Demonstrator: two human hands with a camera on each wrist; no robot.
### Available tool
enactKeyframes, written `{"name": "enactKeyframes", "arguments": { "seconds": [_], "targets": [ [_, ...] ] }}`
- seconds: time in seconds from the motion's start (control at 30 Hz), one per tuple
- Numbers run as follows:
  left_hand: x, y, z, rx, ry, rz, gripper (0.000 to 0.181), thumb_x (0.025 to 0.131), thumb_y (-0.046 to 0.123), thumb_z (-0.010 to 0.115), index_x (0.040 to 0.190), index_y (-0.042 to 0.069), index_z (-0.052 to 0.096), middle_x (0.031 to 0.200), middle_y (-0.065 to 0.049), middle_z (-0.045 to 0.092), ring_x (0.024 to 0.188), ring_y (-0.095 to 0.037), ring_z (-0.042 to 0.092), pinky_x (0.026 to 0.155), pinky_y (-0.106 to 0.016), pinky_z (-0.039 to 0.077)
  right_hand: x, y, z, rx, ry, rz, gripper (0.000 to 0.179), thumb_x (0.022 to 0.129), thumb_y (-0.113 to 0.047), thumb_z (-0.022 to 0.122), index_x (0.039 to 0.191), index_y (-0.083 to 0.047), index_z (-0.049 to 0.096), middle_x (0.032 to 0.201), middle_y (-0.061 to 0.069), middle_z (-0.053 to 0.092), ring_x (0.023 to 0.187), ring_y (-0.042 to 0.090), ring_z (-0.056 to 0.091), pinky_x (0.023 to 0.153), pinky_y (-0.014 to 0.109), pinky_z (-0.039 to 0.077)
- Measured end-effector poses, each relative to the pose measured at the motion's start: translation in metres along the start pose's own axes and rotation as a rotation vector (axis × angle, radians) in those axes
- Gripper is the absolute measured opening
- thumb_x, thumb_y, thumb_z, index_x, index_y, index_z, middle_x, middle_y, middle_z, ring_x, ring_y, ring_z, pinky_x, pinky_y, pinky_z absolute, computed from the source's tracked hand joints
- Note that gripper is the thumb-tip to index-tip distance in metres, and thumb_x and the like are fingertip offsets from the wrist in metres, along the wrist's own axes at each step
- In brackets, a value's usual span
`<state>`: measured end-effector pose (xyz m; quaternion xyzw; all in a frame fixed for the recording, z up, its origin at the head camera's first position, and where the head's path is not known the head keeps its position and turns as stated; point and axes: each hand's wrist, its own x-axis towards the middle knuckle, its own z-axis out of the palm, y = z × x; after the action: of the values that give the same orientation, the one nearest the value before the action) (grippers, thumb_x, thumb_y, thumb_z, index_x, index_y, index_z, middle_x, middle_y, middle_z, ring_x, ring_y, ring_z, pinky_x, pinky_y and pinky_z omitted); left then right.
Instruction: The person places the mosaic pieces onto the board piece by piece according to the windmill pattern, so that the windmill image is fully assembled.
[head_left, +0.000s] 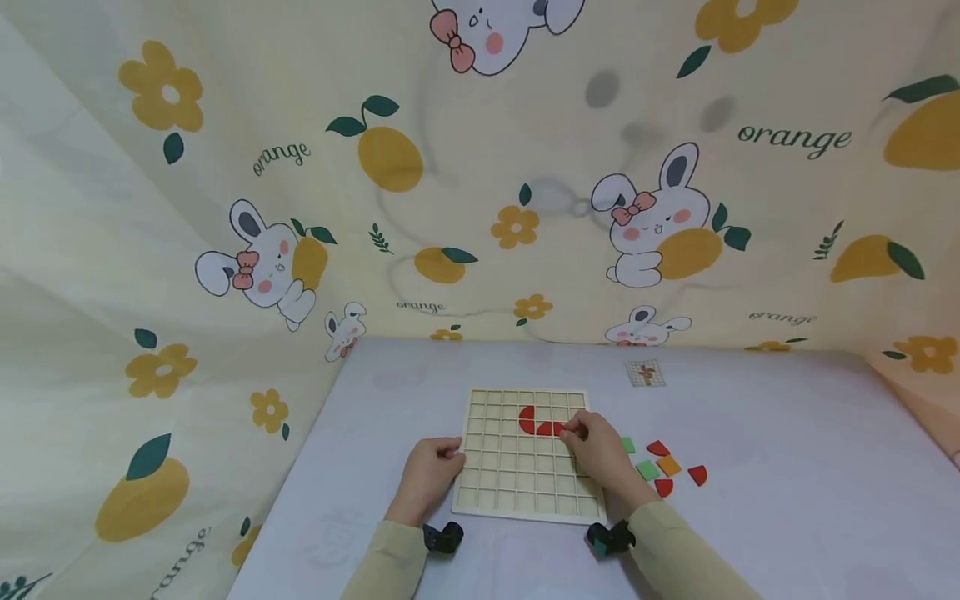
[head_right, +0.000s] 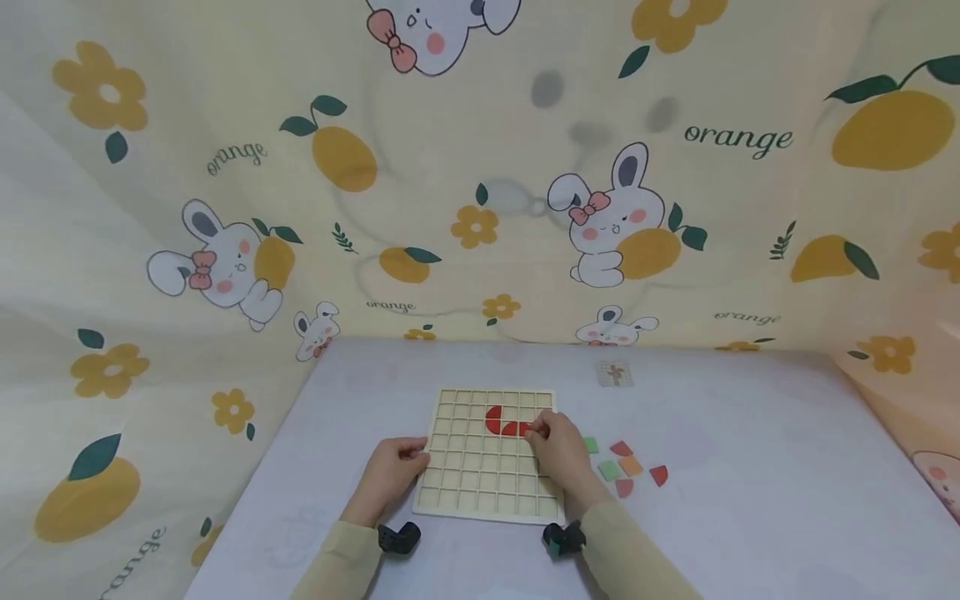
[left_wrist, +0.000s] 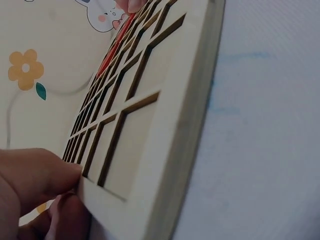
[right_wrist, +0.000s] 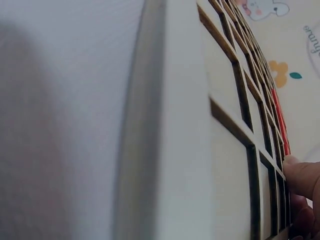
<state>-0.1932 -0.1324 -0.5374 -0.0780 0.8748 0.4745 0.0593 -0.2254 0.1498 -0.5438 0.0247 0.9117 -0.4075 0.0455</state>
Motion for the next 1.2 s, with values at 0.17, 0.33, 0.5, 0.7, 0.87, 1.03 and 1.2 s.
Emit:
{"name": "enactKeyframes", "arguments": {
  "seconds": [0.17, 0.33, 0.5, 0.7, 0.87, 1.03, 1.2],
  "targets": [
    [0.001, 0.002, -0.001, 0.023, -0.002, -0.007, 0.034, 0.091, 0.014, 0.069, 0.124, 0.006, 0.071, 0.094, -0.002, 0.065, 0.084, -0.015, 0.056, 0.068, -0.025, 0.047, -0.002, -0.004, -0.003, 0.009, -0.007, -0.007, 0.008, 0.097, -0.015, 0.067, 0.092, -0.011, 0.062, 0.090, 0.005, 0.059, 0.085, 0.020, 0.052, 0.071, 0.031, 0.041],
    [0.000, 0.001, -0.001, 0.017, -0.007, -0.007, 0.034, 0.090, 0.012, 0.069, 0.123, 0.005, 0.071, 0.094, -0.003, 0.065, 0.084, -0.016, 0.055, 0.067, -0.025, 0.046, -0.005, -0.005, -0.004, 0.010, -0.013, -0.011, 0.008, 0.097, -0.015, 0.067, 0.092, -0.011, 0.061, 0.089, 0.005, 0.059, 0.084, 0.020, 0.052, 0.071, 0.030, 0.041],
    [-0.001, -0.001, 0.000, 0.028, -0.023, -0.017, 0.035, 0.089, 0.013, 0.069, 0.123, 0.005, 0.072, 0.092, -0.002, 0.064, 0.084, -0.016, 0.055, 0.066, -0.025, 0.046, -0.006, -0.003, -0.003, 0.010, -0.019, -0.002, 0.009, 0.097, -0.014, 0.067, 0.091, -0.010, 0.061, 0.087, 0.005, 0.059, 0.082, 0.019, 0.051, 0.069, 0.030, 0.041],
    [0.001, -0.003, 0.000, 0.034, -0.014, -0.011, 0.034, 0.089, 0.014, 0.069, 0.122, 0.006, 0.072, 0.093, -0.002, 0.065, 0.083, -0.016, 0.056, 0.067, -0.025, 0.047, -0.003, -0.003, -0.002, 0.011, -0.018, 0.006, 0.009, 0.097, -0.015, 0.067, 0.091, -0.011, 0.061, 0.087, 0.004, 0.059, 0.082, 0.019, 0.052, 0.068, 0.029, 0.041],
    [0.002, -0.001, 0.000, 0.045, 0.002, -0.003, 0.033, 0.090, 0.015, 0.069, 0.122, 0.008, 0.073, 0.094, -0.002, 0.066, 0.084, -0.015, 0.056, 0.067, -0.025, 0.047, -0.003, -0.005, -0.005, -0.013, -0.021, -0.016, 0.009, 0.098, -0.015, 0.065, 0.092, -0.011, 0.060, 0.089, 0.005, 0.059, 0.083, 0.020, 0.052, 0.069, 0.030, 0.042],
    [0.002, -0.001, 0.001, 0.059, 0.000, 0.002, 0.033, 0.091, 0.015, 0.070, 0.122, 0.008, 0.073, 0.095, -0.002, 0.066, 0.085, -0.015, 0.056, 0.069, -0.026, 0.047, -0.006, -0.008, -0.005, -0.106, -0.007, -0.068, 0.007, 0.097, -0.014, 0.065, 0.097, -0.009, 0.061, 0.093, 0.007, 0.062, 0.083, 0.020, 0.053, 0.072, 0.034, 0.046],
    [0.000, 0.000, 0.002, 0.066, 0.014, 0.014, 0.032, 0.091, 0.014, 0.070, 0.122, 0.007, 0.073, 0.094, -0.003, 0.066, 0.083, -0.016, 0.056, 0.069, -0.027, 0.047, -0.013, -0.013, -0.015, -0.161, -0.015, -0.054, 0.022, 0.098, -0.019, 0.065, 0.114, -0.005, 0.062, 0.101, 0.009, 0.065, 0.085, 0.020, 0.057, 0.073, 0.034, 0.051]
  ]
}}
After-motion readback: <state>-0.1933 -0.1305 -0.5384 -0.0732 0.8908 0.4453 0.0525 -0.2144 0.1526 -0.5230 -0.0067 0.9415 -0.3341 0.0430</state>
